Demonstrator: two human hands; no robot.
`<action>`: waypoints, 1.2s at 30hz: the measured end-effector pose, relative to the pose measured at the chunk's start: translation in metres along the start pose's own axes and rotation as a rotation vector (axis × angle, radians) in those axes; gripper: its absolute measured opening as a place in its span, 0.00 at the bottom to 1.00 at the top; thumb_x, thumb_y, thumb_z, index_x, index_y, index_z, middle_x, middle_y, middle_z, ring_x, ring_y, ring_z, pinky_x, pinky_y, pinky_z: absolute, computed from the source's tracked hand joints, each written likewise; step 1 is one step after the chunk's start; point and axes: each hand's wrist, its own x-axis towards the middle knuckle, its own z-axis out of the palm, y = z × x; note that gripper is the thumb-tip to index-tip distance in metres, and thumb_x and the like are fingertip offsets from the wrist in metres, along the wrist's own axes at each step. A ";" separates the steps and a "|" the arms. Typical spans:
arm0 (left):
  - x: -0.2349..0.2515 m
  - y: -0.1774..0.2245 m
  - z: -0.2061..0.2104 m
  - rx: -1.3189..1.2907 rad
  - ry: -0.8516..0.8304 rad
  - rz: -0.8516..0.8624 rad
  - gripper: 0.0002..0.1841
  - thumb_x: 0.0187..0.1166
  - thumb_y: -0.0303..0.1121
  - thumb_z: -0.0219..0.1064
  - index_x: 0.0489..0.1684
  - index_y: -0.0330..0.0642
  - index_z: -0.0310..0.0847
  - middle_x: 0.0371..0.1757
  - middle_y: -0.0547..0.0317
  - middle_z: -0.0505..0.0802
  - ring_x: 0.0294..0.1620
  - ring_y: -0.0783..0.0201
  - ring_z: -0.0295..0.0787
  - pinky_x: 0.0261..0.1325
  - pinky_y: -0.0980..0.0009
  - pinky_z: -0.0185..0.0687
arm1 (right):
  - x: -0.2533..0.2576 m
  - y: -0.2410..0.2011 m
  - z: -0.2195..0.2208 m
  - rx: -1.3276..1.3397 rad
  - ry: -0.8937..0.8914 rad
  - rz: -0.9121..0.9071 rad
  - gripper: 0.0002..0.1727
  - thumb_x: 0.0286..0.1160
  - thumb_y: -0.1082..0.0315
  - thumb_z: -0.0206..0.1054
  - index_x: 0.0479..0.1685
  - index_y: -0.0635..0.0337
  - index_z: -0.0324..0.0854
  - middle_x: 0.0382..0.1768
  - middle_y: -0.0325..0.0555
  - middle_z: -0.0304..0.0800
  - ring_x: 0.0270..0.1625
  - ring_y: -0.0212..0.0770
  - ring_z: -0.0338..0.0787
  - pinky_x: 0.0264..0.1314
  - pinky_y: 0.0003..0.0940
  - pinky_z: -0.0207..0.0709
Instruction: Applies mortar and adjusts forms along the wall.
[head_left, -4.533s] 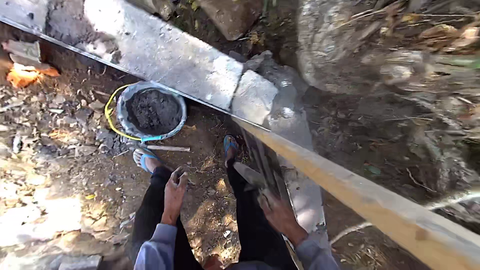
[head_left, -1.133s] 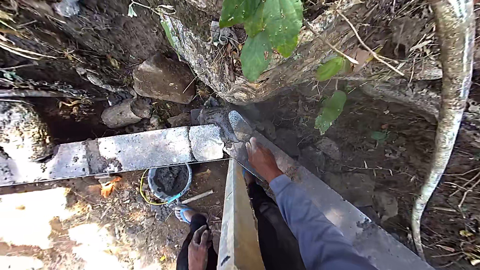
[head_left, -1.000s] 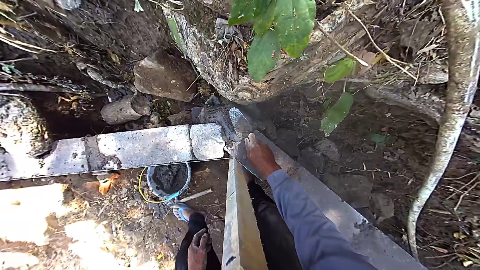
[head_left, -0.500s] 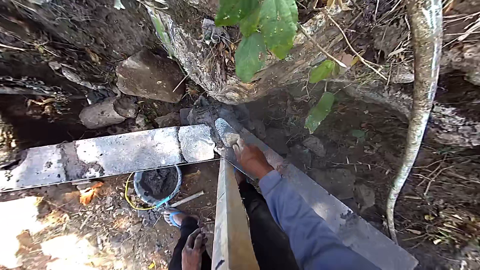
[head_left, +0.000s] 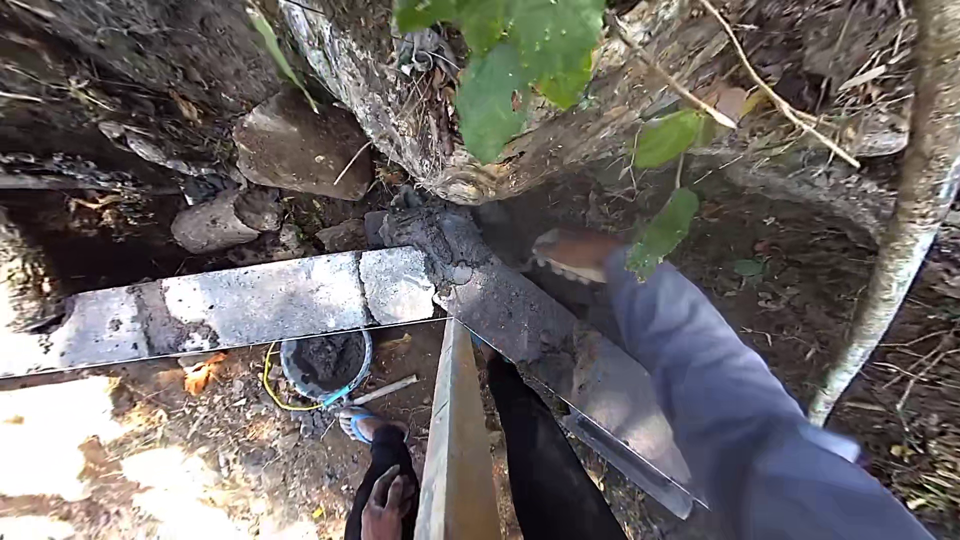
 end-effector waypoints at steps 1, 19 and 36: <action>0.002 -0.001 0.002 0.005 -0.003 0.000 0.19 0.87 0.41 0.63 0.69 0.42 0.82 0.47 0.49 0.97 0.44 0.55 0.98 0.48 0.53 0.96 | -0.016 -0.004 0.005 -0.089 0.096 -0.032 0.21 0.94 0.48 0.49 0.60 0.53 0.80 0.26 0.43 0.79 0.19 0.38 0.78 0.21 0.35 0.76; -0.061 0.072 0.008 0.000 0.098 -0.092 0.17 0.90 0.31 0.57 0.69 0.28 0.78 0.48 0.42 0.93 0.42 0.62 0.92 0.50 0.62 0.88 | 0.007 -0.090 0.099 -0.648 0.311 -0.134 0.25 0.94 0.51 0.45 0.69 0.56 0.81 0.55 0.62 0.91 0.63 0.63 0.90 0.62 0.63 0.81; -0.059 0.065 -0.009 0.146 0.093 -0.002 0.20 0.89 0.33 0.56 0.70 0.27 0.77 0.51 0.40 0.92 0.48 0.59 0.90 0.58 0.58 0.85 | -0.070 -0.036 0.109 -0.616 0.178 -0.016 0.25 0.93 0.50 0.47 0.73 0.52 0.81 0.62 0.60 0.89 0.69 0.63 0.86 0.70 0.68 0.73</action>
